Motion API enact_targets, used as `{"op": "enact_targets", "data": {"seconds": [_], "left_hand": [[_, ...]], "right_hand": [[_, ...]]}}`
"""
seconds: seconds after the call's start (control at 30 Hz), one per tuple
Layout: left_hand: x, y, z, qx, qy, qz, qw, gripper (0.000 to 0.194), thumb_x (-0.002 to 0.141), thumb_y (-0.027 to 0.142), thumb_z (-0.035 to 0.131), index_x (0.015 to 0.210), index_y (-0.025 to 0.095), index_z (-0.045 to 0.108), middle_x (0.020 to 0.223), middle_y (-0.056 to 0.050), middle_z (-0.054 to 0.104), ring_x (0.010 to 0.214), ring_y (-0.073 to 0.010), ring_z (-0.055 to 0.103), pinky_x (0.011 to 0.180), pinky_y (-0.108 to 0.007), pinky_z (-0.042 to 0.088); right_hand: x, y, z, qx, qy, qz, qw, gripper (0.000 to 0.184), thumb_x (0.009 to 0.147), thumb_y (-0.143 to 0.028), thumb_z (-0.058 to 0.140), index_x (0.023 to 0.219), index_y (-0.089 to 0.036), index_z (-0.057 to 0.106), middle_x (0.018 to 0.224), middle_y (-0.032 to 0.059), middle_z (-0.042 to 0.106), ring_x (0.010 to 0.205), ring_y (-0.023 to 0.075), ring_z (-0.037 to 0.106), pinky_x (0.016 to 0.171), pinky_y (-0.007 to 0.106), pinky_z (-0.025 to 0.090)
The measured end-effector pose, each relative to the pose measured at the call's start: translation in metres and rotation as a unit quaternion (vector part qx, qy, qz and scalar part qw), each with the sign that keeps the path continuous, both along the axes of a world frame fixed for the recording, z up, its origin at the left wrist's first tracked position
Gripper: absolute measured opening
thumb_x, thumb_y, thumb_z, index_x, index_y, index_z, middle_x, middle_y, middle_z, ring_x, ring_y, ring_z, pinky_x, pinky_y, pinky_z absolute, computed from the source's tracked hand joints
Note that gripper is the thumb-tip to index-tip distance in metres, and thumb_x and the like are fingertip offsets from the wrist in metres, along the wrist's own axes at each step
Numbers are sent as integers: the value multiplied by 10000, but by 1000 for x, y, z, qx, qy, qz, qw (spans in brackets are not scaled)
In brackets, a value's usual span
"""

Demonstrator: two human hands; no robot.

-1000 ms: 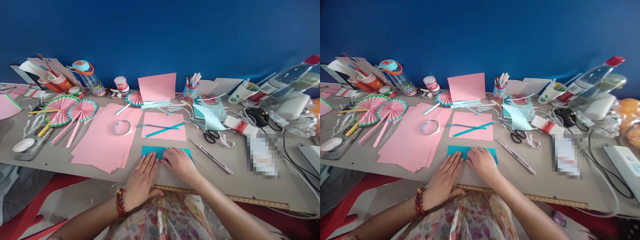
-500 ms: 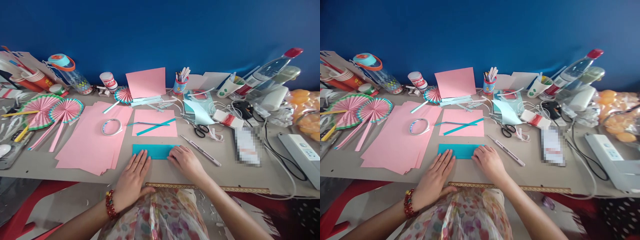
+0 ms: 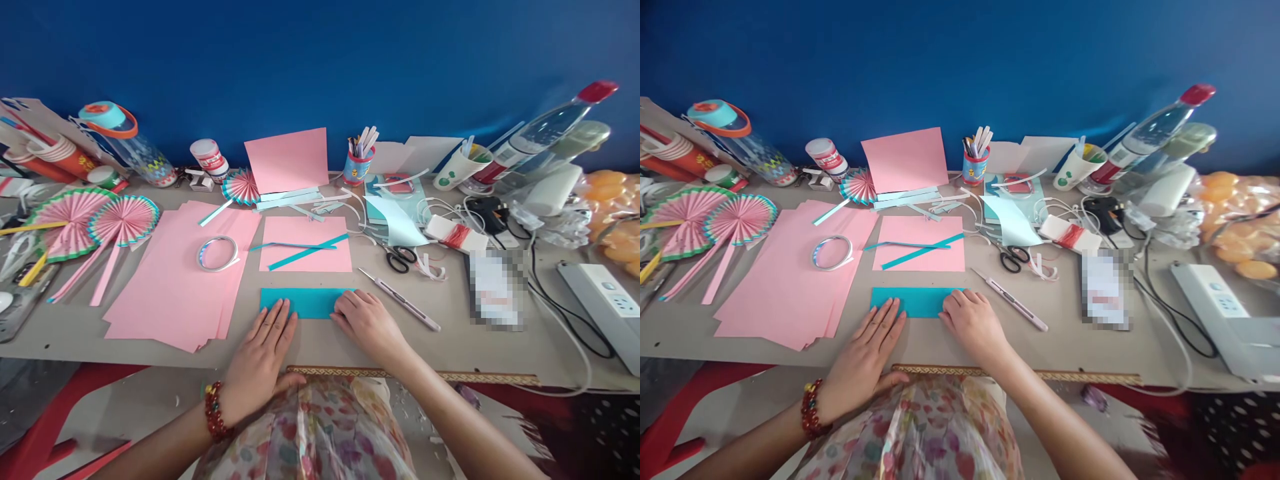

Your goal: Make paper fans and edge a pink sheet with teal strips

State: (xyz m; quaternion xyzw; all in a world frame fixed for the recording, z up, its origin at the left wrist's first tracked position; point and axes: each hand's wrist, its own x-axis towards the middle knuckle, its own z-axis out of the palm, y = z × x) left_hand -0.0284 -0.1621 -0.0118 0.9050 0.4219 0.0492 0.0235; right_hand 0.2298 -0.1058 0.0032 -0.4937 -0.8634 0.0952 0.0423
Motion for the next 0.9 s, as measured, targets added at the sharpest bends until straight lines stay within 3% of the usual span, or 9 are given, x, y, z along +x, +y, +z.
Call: {"op": "enact_targets", "data": {"seconds": [0.47, 0.57, 0.67, 0.77, 0.9], "left_hand": [[4, -3, 6, -2, -2, 6, 1000, 880, 901, 685, 445, 1549, 115, 270, 1615, -215, 192, 1488, -384, 200, 1177, -549, 249], [11, -2, 12, 7, -8, 16, 1000, 874, 913, 692, 405, 1532, 84, 304, 1611, -224, 195, 1488, -398, 186, 1177, -585, 211], [26, 3, 16, 9, -9, -13, 1000, 890, 926, 704, 342, 1543, 66, 264, 1620, -192, 187, 1503, -359, 157, 1204, -558, 146], [40, 12, 13, -3, -13, -39, 999, 933, 898, 751, 334, 1557, 98, 236, 1629, -149, 193, 1510, -319, 150, 1220, -501, 127], [45, 18, 4, -14, -10, -25, 1000, 993, 859, 793, 357, 1559, 100, 232, 1624, -165, 207, 1504, -340, 158, 1212, -526, 117]], "right_hand": [[1, 2, 0, 6, 18, -4, 1000, 154, 954, -272, 593, 821, -194, 598, 878, 45, 628, 794, 190, 534, 721, 311, 343], [1, 2, -1, -1, 13, -3, 1000, 143, 939, -268, 616, 818, -194, 595, 877, 40, 627, 797, 190, 539, 724, 310, 352], [-1, 2, -1, -2, 10, -3, 1000, 132, 933, -257, 619, 820, -193, 596, 875, 41, 627, 811, 195, 546, 733, 312, 362], [-2, 1, 0, 5, 16, -3, 1000, 142, 947, -251, 587, 817, -194, 595, 875, 49, 628, 814, 198, 547, 742, 312, 371], [11, -2, 4, -9, 60, 2, 998, 146, 963, -264, 553, 838, -199, 594, 868, 48, 626, 814, 196, 559, 753, 307, 400]]}}
